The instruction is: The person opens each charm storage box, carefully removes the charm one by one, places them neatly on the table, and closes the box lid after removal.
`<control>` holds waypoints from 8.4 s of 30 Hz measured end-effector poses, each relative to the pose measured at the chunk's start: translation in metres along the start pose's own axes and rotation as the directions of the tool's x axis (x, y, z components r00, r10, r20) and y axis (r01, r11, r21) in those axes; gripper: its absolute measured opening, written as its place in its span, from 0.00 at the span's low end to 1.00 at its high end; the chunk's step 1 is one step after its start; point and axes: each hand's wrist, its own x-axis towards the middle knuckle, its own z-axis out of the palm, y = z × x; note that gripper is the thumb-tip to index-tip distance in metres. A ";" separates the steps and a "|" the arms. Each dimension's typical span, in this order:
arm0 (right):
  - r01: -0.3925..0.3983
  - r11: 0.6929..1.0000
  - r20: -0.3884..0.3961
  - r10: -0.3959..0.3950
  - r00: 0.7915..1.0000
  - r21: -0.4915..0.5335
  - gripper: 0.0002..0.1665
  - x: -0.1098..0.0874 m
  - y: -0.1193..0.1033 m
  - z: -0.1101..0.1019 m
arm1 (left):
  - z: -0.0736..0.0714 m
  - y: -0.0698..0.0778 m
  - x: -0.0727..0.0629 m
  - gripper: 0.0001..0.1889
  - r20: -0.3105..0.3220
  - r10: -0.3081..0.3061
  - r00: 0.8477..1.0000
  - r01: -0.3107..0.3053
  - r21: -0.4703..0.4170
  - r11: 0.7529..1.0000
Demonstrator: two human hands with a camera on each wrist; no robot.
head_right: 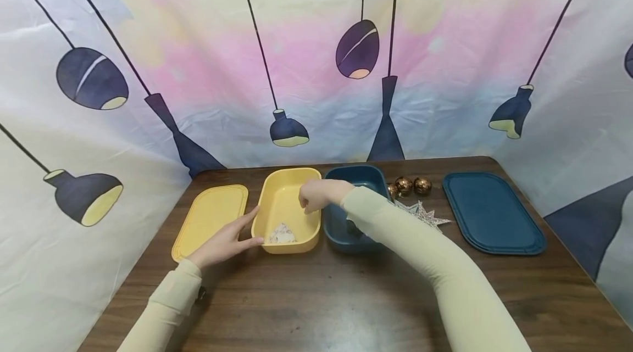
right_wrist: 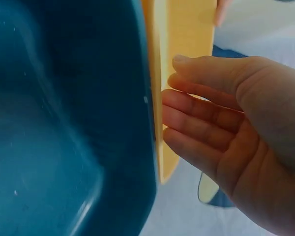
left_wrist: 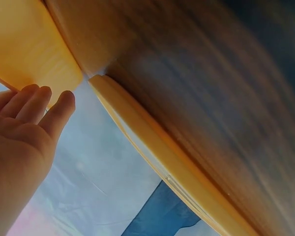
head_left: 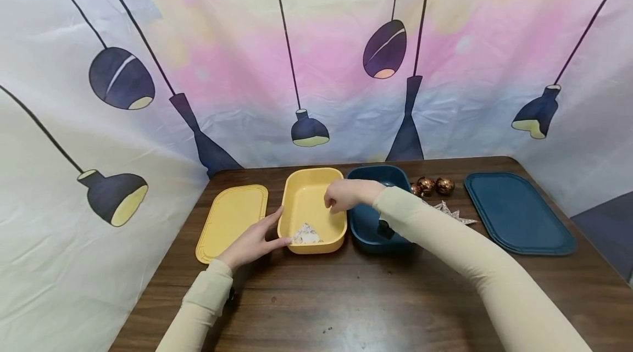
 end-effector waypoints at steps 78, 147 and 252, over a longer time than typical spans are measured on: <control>-0.014 0.998 0.073 0.019 0.997 -0.062 0.14 0.030 -0.049 0.041 | 0.001 0.002 -0.001 0.49 -0.029 0.037 0.999 -0.037 -0.002 0.999; -0.249 0.893 -0.446 0.409 0.796 0.375 0.13 -0.237 0.100 -0.014 | 0.001 -0.001 0.002 0.52 -0.007 0.029 1.000 -0.029 -0.032 0.999; 0.198 0.975 -0.429 -0.136 0.893 0.101 0.24 -0.001 -0.112 0.078 | -0.090 -0.093 -0.059 0.39 -0.195 -0.330 0.924 0.319 -0.086 0.944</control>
